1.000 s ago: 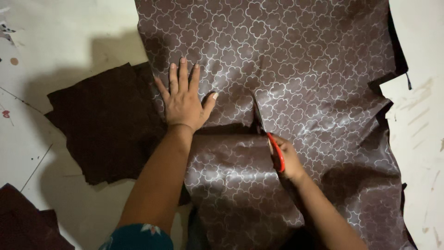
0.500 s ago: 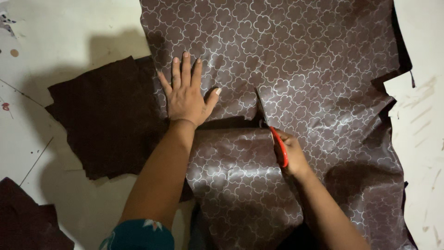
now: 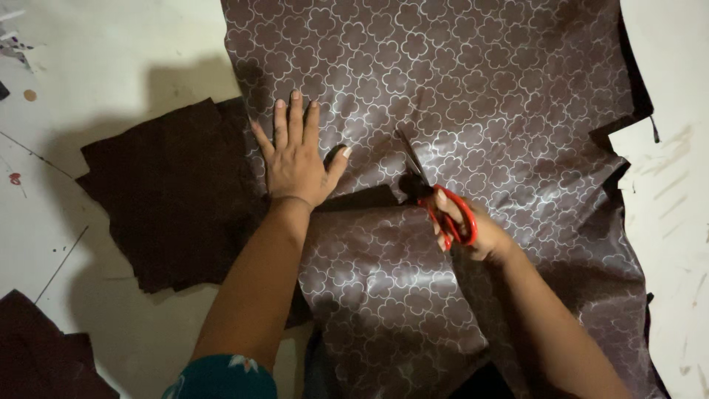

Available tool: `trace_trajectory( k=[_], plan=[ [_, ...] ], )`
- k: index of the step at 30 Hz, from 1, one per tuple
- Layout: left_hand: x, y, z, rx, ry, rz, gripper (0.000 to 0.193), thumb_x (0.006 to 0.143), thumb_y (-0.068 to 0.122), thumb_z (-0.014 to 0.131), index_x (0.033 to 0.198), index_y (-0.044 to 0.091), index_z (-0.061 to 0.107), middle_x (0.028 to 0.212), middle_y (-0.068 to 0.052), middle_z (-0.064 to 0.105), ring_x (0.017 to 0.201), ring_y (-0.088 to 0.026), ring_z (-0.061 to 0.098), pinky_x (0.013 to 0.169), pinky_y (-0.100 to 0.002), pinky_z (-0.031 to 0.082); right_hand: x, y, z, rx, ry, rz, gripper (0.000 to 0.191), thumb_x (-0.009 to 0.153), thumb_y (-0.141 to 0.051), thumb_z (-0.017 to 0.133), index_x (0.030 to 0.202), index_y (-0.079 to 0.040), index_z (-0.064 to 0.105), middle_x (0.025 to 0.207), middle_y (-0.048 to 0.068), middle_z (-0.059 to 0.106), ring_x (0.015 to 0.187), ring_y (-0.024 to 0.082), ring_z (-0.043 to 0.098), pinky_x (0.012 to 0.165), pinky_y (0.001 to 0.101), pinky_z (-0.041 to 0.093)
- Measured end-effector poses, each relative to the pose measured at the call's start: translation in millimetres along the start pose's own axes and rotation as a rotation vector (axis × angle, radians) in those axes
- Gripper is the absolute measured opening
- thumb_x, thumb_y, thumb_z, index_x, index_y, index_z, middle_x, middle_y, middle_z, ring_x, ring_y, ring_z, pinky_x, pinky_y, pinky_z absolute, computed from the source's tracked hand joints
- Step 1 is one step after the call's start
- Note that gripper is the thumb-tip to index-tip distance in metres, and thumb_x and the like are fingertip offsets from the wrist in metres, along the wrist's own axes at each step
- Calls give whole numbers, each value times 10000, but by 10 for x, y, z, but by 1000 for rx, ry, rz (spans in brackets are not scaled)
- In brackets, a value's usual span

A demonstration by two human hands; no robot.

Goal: The person cuts a large sheet of brown patterned material using red-handled scissors. They trim edges and cut along straight lines, separating pieces and setting them aside on the floor.

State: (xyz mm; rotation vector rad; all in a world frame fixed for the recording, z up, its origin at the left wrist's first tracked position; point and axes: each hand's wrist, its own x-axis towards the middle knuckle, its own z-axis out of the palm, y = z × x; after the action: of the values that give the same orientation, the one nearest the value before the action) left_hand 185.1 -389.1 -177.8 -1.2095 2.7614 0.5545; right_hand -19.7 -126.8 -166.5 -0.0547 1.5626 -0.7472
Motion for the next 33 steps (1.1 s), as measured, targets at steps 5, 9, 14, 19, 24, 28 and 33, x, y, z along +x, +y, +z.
trace_trajectory(
  k=[5,9,14,19,24,28,33],
  plan=[
    [6,-6,9,7,22,18,898,954,689,457,1611,99,295,1706,-123,127,1568,-343,49,1193,-698,-15,13,-290,-33,64,-113,6,632,843,-669,602,1049,-72,624,622,16,567,445,150,540,416,288,464],
    [-12,-8,15,-11,31,10,895,962,690,462,1614,97,304,1711,-121,143,1576,-342,53,1204,-698,-10,11,-380,-140,51,-171,6,585,904,-622,594,952,-43,660,577,-9,525,401,101,476,351,244,403],
    [0,-5,13,-12,21,-3,905,948,700,461,1608,102,305,1706,-117,147,1573,-335,55,1206,-691,-10,11,-408,-252,-12,-156,-77,513,920,-528,649,925,-20,712,575,-4,529,414,84,453,351,223,366],
    [18,-10,13,8,16,3,914,936,698,465,1603,95,304,1702,-122,138,1568,-334,50,1199,-687,-18,62,-352,-296,21,-178,-92,445,939,-471,663,926,-27,696,583,-24,532,418,59,460,355,197,372],
    [8,-16,25,-9,11,1,910,951,696,465,1613,95,295,1713,-116,125,1578,-334,41,1213,-681,-26,172,-118,-277,63,-172,-110,449,919,-470,708,946,-22,689,593,6,555,405,75,493,349,217,430],
    [25,-15,36,-6,9,1,914,938,694,467,1603,92,294,1701,-125,113,1565,-341,38,1197,-680,-34,225,-20,-205,-161,-95,-93,561,875,-583,645,993,-35,669,633,23,639,463,94,624,465,249,606],
    [21,-16,15,-16,-2,0,913,938,694,468,1606,95,299,1706,-122,111,1570,-339,36,1206,-678,-36,241,-138,2,-91,-16,-55,723,826,-674,644,1146,-32,738,623,22,587,432,109,595,444,245,547]
  ],
)
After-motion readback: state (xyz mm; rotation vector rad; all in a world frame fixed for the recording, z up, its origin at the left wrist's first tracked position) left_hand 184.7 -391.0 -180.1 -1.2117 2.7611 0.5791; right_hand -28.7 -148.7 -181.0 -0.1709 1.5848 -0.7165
